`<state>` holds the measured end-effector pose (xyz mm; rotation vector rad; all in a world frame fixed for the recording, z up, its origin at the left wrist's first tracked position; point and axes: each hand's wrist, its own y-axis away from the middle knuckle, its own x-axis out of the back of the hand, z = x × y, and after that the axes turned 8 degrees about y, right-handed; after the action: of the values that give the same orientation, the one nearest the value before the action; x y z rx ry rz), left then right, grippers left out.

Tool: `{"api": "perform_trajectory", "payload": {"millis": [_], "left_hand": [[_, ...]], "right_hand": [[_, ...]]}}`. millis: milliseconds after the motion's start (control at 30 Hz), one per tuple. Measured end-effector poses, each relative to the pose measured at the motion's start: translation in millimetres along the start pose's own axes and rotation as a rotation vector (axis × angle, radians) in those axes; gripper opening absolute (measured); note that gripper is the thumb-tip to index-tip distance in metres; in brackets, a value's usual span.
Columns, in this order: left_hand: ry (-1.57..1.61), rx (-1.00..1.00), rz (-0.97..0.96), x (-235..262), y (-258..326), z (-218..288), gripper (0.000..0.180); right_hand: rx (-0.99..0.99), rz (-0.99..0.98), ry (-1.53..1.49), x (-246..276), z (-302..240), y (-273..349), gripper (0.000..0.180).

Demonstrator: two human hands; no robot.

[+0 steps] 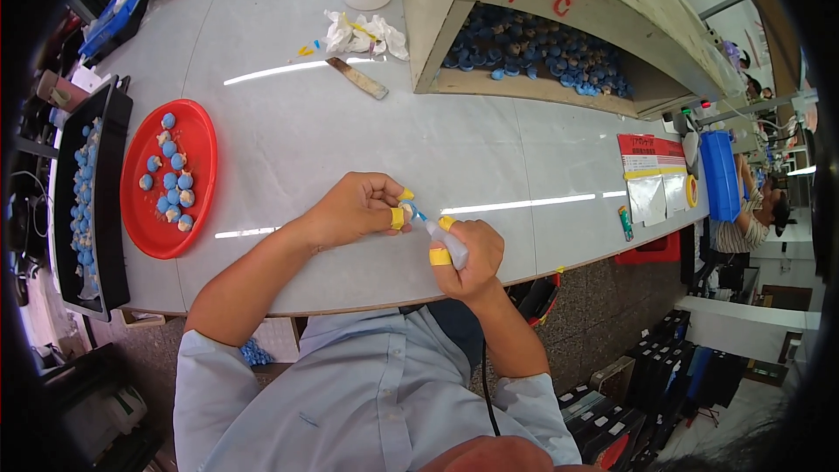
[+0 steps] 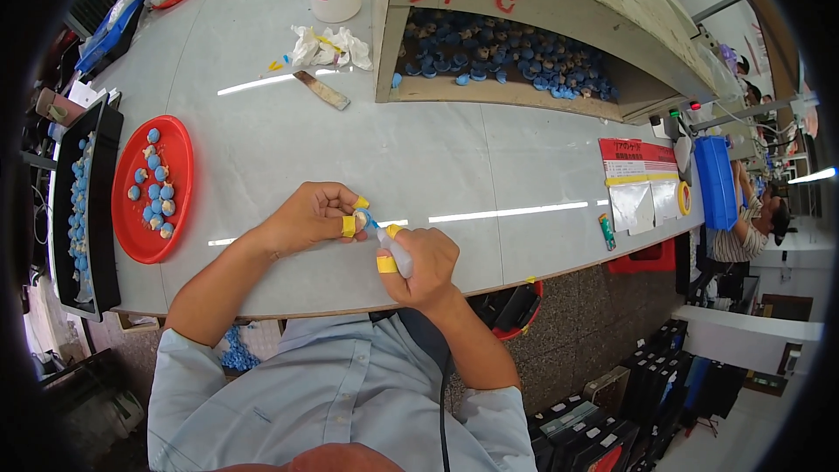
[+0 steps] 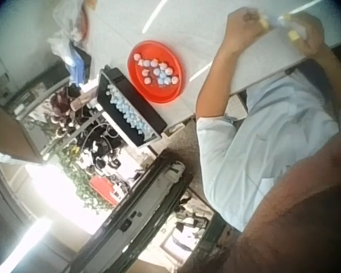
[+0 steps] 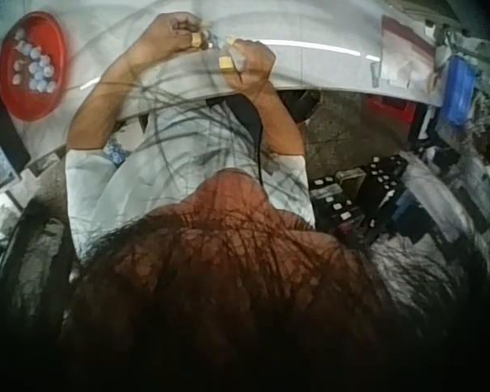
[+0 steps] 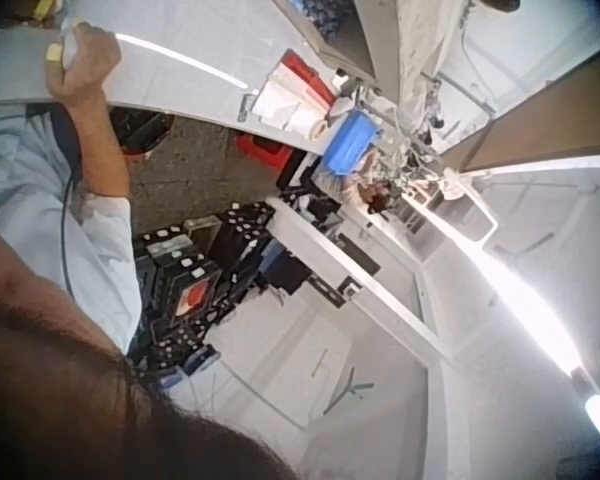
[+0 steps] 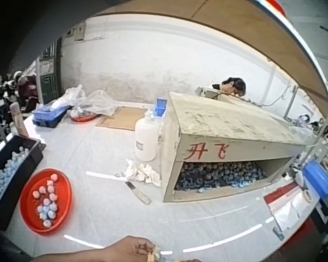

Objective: The person applies glue to small plastic components with a glue applicator, then assembles the parts by hand.

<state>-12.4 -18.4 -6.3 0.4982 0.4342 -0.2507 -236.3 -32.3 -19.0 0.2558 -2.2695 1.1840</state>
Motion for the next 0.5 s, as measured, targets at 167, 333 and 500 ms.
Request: {"api": "perform_trajectory", "payload": {"millis": [167, 333, 500], "left_hand": [[0.013, -0.007, 0.012, 0.4, 0.8, -0.3, 0.026], [-0.005, -0.020, 0.005, 0.1, 0.5, 1.2, 0.030], [0.002, -0.017, -0.001, 1.8, 0.1, -0.5, 0.029]], "right_hand": [[0.055, -0.001, 0.041, -1.5, -0.8, 0.1, 0.028], [0.065, 0.010, 0.051, -2.0, -1.1, -3.6, 0.028], [0.049, -0.006, 0.054, -0.7, -3.1, -3.6, 0.028]]}}
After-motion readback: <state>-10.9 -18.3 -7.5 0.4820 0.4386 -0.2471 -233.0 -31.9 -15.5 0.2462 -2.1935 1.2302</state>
